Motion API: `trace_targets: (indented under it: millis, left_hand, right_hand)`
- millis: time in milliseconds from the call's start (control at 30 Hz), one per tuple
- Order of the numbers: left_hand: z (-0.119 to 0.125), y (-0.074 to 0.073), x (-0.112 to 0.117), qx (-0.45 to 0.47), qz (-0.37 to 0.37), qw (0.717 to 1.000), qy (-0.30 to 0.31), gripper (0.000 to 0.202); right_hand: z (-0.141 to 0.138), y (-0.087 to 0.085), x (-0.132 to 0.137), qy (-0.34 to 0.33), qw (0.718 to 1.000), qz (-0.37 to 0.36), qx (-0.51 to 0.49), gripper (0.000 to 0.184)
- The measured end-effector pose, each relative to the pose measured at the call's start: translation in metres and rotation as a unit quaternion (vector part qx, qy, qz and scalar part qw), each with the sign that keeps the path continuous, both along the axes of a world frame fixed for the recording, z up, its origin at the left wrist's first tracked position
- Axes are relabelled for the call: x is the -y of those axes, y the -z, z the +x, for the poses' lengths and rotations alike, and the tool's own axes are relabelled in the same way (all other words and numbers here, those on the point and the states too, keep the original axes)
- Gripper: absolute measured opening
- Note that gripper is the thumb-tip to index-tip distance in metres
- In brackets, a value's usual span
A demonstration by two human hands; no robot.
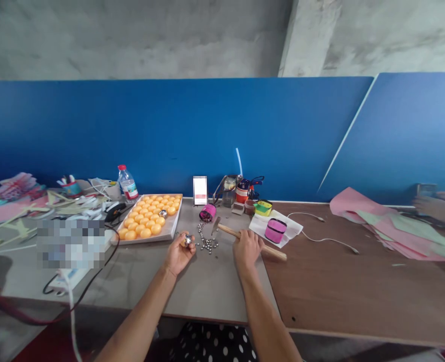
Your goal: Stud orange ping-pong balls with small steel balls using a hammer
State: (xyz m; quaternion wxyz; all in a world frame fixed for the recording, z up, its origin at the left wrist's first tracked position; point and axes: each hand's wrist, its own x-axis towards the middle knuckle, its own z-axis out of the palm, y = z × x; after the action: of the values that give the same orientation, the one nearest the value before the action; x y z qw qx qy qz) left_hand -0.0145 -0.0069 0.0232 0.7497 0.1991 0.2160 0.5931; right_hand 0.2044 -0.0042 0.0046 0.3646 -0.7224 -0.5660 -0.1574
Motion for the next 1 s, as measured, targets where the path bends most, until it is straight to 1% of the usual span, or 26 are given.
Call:
trace_targets:
  millis: [100, 267, 367, 467, 567, 667, 900, 967, 1000]
  left_hand:
    - [0.0007, 0.0005, -0.001, -0.003, -0.012, 1.0, -0.004, 0.012]
    - [0.0033, 0.0009, -0.0016, 0.004, -0.025, 0.999, 0.026, 0.02]
    - [0.0057, 0.0006, -0.0008, 0.005, -0.02, 0.999, 0.036, 0.026]
    - [0.0076, 0.0002, 0.0004, -0.007, -0.009, 0.999, 0.044, 0.032]
    - [0.0084, 0.0003, 0.0014, -0.017, 0.006, 0.999, 0.049, 0.036]
    - [0.0083, 0.0011, 0.0017, -0.032, 0.018, 0.998, 0.05, 0.036]
    - [0.0072, 0.0058, -0.0001, -0.065, 0.027, 0.996, 0.053, 0.034]
    - [0.0071, 0.0074, -0.0008, -0.068, 0.026, 0.996, 0.052, 0.034]
    - [0.0071, 0.008, -0.0011, -0.069, 0.023, 0.996, 0.05, 0.034]
  right_hand:
    - [0.0032, 0.0027, -0.0021, 0.023, 0.999, -0.033, -0.014, 0.02]
    - [0.0021, 0.0011, -0.0051, 0.093, 0.985, -0.13, -0.062, 0.022]
    - [0.0022, 0.0005, -0.0056, 0.102, 0.979, -0.161, -0.076, 0.025]
    - [0.0033, 0.0016, -0.0058, 0.105, 0.976, -0.173, -0.085, 0.027]
    - [0.0036, 0.0032, -0.0067, 0.108, 0.974, -0.178, -0.087, 0.027]
    - [0.0025, 0.0046, -0.0072, 0.111, 0.976, -0.174, -0.072, 0.027]
    - [0.0025, 0.0063, -0.0052, 0.116, 0.983, -0.136, -0.033, 0.022]
    - [0.0, 0.0048, -0.0049, 0.096, 0.989, -0.105, -0.03, 0.024]
    - [-0.0032, 0.0035, -0.0046, 0.066, 0.994, -0.086, -0.026, 0.026]
